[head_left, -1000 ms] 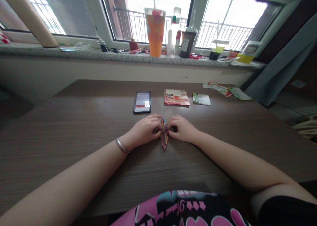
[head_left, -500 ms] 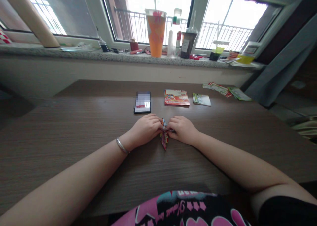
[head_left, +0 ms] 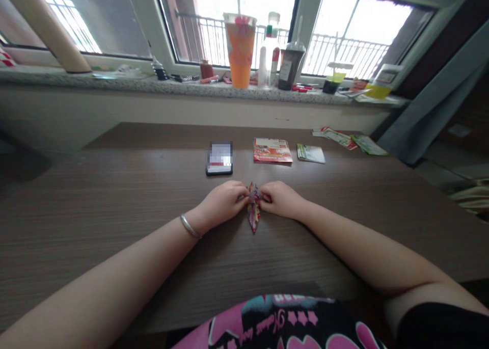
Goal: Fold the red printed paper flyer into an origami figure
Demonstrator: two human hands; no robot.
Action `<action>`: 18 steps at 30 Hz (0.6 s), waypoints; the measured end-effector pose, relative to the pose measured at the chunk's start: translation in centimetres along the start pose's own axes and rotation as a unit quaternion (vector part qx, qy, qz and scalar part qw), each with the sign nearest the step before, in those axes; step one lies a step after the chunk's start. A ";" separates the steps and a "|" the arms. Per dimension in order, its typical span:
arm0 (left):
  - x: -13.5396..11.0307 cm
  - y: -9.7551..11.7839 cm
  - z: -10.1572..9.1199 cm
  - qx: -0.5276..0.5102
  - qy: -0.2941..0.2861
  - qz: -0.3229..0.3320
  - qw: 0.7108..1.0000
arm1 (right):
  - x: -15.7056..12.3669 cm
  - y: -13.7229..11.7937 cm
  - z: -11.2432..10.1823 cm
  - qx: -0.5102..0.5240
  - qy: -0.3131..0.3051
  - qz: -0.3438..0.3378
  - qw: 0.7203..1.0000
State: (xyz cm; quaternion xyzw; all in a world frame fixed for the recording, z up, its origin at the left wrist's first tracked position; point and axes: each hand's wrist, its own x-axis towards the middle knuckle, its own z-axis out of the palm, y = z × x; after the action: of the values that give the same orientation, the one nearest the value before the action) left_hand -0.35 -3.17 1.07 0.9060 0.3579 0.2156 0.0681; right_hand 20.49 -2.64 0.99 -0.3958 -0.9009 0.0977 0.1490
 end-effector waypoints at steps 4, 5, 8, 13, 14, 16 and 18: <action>0.1 0.4 -0.1 0.032 0.008 -0.018 0.999 | 0.0 -0.1 -0.2 0.041 -0.002 0.030 0.999; 0.1 0.4 -0.2 0.033 0.009 -0.024 0.999 | 0.0 -0.1 -0.3 0.049 -0.002 0.035 0.998; 0.1 0.4 -0.2 0.026 0.011 -0.048 0.998 | 0.0 -0.2 -0.2 0.061 0.003 0.047 0.997; 0.2 0.4 -0.3 0.037 -0.002 -0.038 0.999 | 0.2 -0.3 -0.1 0.058 0.001 0.068 0.996; 0.2 0.4 -0.3 0.045 0.004 -0.029 0.999 | 0.2 -0.3 0.0 0.058 0.001 0.071 0.996; 0.3 0.4 -0.2 0.065 0.018 -0.023 0.997 | 0.3 -0.4 0.0 0.054 0.005 0.077 0.996; 0.3 0.3 0.0 0.091 0.027 -0.028 0.995 | 0.3 -0.5 0.1 0.042 0.011 0.086 0.995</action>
State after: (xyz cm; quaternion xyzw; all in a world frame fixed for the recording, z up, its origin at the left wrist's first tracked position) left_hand 0.04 -3.19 1.28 0.8918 0.4032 0.2045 -0.0178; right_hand 19.89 -2.77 1.11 -0.4661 -0.8569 0.1438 0.1666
